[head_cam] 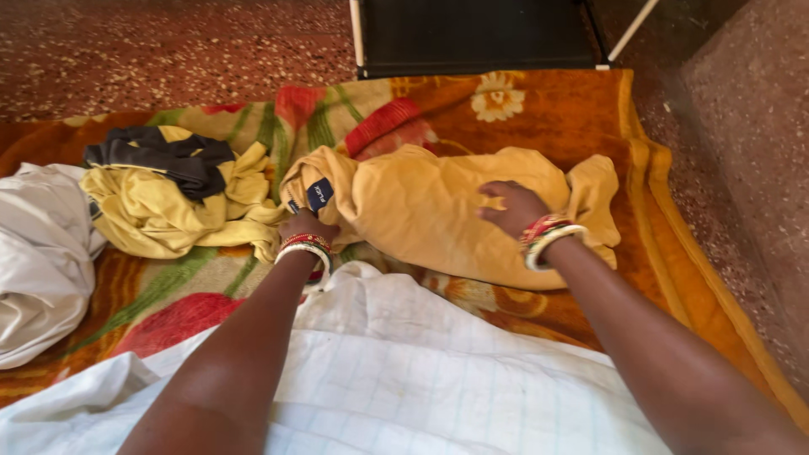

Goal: The person folds a dark green garment and places it on a small rack, then picks up a mustard-colored shirt, buttons it, and folds it neatly on the floor. The person smooths the fabric and folds the sleeves and body of the shirt.

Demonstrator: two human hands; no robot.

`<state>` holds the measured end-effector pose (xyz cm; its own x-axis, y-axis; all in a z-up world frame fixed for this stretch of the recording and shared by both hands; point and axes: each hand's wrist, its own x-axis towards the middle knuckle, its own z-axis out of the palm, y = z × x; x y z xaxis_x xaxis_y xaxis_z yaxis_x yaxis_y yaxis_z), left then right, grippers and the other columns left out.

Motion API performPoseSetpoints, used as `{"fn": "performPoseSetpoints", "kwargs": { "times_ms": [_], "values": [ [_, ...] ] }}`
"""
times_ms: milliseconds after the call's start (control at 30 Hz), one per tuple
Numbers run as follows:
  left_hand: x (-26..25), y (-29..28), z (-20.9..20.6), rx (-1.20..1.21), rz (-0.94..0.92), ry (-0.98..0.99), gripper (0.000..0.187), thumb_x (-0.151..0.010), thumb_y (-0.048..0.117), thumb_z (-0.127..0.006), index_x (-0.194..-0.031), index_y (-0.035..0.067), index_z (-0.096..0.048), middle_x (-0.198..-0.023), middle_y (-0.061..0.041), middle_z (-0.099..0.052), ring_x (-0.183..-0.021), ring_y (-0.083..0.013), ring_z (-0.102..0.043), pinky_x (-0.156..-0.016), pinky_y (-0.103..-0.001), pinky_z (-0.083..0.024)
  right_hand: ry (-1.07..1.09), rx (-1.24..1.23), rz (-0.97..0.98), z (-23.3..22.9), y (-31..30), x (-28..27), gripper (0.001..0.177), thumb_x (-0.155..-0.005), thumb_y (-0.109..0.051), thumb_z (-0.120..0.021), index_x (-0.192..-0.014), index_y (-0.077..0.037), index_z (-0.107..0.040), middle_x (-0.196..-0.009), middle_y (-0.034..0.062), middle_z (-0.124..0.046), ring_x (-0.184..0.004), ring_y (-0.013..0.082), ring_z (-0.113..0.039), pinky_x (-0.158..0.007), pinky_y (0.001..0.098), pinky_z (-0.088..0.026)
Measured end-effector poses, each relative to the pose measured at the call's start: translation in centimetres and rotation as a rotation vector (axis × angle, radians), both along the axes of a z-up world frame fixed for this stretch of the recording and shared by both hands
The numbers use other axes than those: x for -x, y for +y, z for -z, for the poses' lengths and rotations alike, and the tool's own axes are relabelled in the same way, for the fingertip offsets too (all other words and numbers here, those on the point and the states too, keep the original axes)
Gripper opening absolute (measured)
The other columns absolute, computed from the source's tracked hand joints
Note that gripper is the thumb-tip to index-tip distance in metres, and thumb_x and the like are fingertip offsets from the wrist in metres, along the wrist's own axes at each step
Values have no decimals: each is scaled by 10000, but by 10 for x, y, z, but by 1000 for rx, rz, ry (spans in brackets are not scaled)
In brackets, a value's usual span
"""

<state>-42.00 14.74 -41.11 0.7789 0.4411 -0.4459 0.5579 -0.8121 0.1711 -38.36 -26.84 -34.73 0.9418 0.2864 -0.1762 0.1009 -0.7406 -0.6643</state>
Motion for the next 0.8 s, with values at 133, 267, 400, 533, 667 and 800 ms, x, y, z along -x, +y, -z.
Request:
{"fn": "performPoseSetpoints", "kwargs": {
  "times_ms": [133,267,400,533,667,800],
  "values": [
    [-7,-45,-31,164,-26,-372,658,-851,424,-712,-1401,70,-636,-1467,-215,-546,-1339,-382,-551,-1140,-455,-432,-130,-68,-150,-11,48,29,712,-813,-378,-809,-1417,-116,-539,-1315,152,-630,-1178,346,-624,-1003,428,-495],
    [-13,-118,-91,619,49,-673,571,-850,373,-679,-1332,69,-649,-1472,-163,-471,-1331,-335,-504,-1096,-439,-418,-114,-77,-71,-7,87,45,749,-842,-416,-789,-1431,-82,-469,-1269,177,-620,-1151,339,-586,-972,435,-470],
    [-14,-160,-164,770,380,-733,349,-847,234,-692,-1149,64,-734,-1214,-127,-683,-1111,-263,-632,-962,-392,-523,-181,-209,264,-19,47,22,547,-926,-397,-732,-1326,-71,-552,-1149,152,-669,-1008,290,-606,-878,411,-483],
    [-21,-127,-220,1281,-62,-906,205,-786,12,-681,-983,25,-734,-926,-86,-750,-763,-186,-742,-731,-331,-662,-300,-346,544,-53,-20,5,385,-1010,-378,-676,-1221,-59,-634,-1029,128,-718,-865,241,-626,-785,387,-495],
    [-18,-85,-227,1096,81,-1073,175,-811,22,-706,-982,38,-739,-970,-74,-730,-813,-160,-701,-790,-301,-608,-289,-338,652,-102,-42,-1,293,-1073,-312,-664,-1114,-25,-707,-945,141,-725,-771,254,-650,-764,415,-512],
    [12,-78,-199,1010,16,-959,180,-772,77,-728,-949,51,-704,-922,-83,-736,-807,-184,-706,-772,-325,-589,-440,-115,490,-121,-7,10,315,-929,-249,-750,-1186,-86,-671,-1081,105,-724,-935,251,-692,-842,382,-545]
  ]
}}
